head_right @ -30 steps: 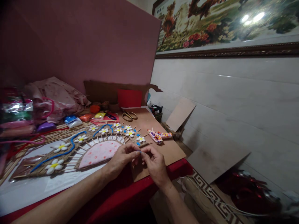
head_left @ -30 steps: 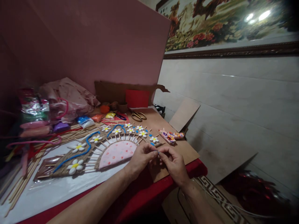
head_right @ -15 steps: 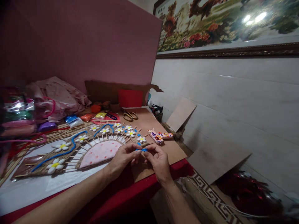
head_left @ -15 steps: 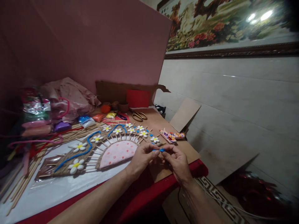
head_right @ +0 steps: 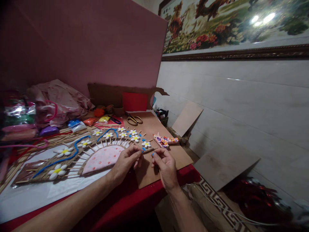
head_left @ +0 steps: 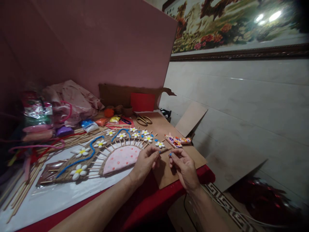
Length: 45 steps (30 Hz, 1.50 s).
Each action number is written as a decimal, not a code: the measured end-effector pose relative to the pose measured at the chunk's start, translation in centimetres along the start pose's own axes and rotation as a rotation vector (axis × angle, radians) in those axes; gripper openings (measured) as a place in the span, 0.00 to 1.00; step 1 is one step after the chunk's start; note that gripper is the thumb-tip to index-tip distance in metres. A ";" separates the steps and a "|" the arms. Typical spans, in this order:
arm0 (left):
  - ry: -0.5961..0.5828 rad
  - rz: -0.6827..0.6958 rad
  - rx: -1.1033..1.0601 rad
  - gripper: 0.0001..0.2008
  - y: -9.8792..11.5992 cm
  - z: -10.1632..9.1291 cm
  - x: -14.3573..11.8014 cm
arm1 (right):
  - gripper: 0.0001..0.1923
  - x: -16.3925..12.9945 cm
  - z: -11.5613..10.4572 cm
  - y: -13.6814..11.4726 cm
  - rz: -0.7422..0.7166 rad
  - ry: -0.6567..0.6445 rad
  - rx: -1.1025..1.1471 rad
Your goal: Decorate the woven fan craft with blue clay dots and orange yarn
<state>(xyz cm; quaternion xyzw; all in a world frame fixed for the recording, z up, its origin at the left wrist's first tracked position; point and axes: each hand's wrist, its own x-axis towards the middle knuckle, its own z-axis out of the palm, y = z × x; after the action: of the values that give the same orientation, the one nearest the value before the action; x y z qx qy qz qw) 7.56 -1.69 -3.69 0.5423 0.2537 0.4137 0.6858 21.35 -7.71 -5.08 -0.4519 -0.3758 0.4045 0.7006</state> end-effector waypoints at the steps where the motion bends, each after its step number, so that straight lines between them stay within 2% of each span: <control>1: 0.000 -0.004 -0.002 0.13 0.0 0.0 0.0 | 0.13 0.0 0.0 0.0 -0.008 -0.010 0.012; 6: -0.023 -0.015 0.041 0.12 -0.2 0.0 0.0 | 0.12 0.2 -0.1 0.4 -0.007 -0.051 -0.004; 13: -0.032 -0.005 0.063 0.12 -0.1 0.0 0.1 | 0.15 0.1 -0.2 0.3 0.084 -0.077 0.039; 27: -0.017 -0.011 0.099 0.10 0.1 0.3 -0.1 | 0.13 0.1 -0.2 0.4 0.008 -0.067 -0.008; 33: -0.067 0.037 0.190 0.09 0.0 0.4 -0.5 | 0.14 0.1 -0.3 0.2 0.045 -0.101 -0.022; 39: -0.067 0.023 0.241 0.07 -0.1 0.6 -0.6 | 0.16 0.1 -0.3 0.5 0.053 -0.058 0.036; 42: -0.073 0.077 0.298 0.05 -0.2 0.4 -0.6 | 0.14 0.2 -0.2 0.4 0.044 -0.065 0.009; 45: -0.121 0.221 0.455 0.06 0.1 0.5 -0.9 | 0.16 0.3 -0.1 0.3 0.020 -0.055 -0.019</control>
<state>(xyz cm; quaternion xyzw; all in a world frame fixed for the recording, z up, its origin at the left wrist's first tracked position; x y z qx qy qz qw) 7.44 -2.75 -3.59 0.7308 0.2381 0.3852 0.5107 21.50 -7.44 -5.31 -0.4510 -0.3940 0.4203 0.6817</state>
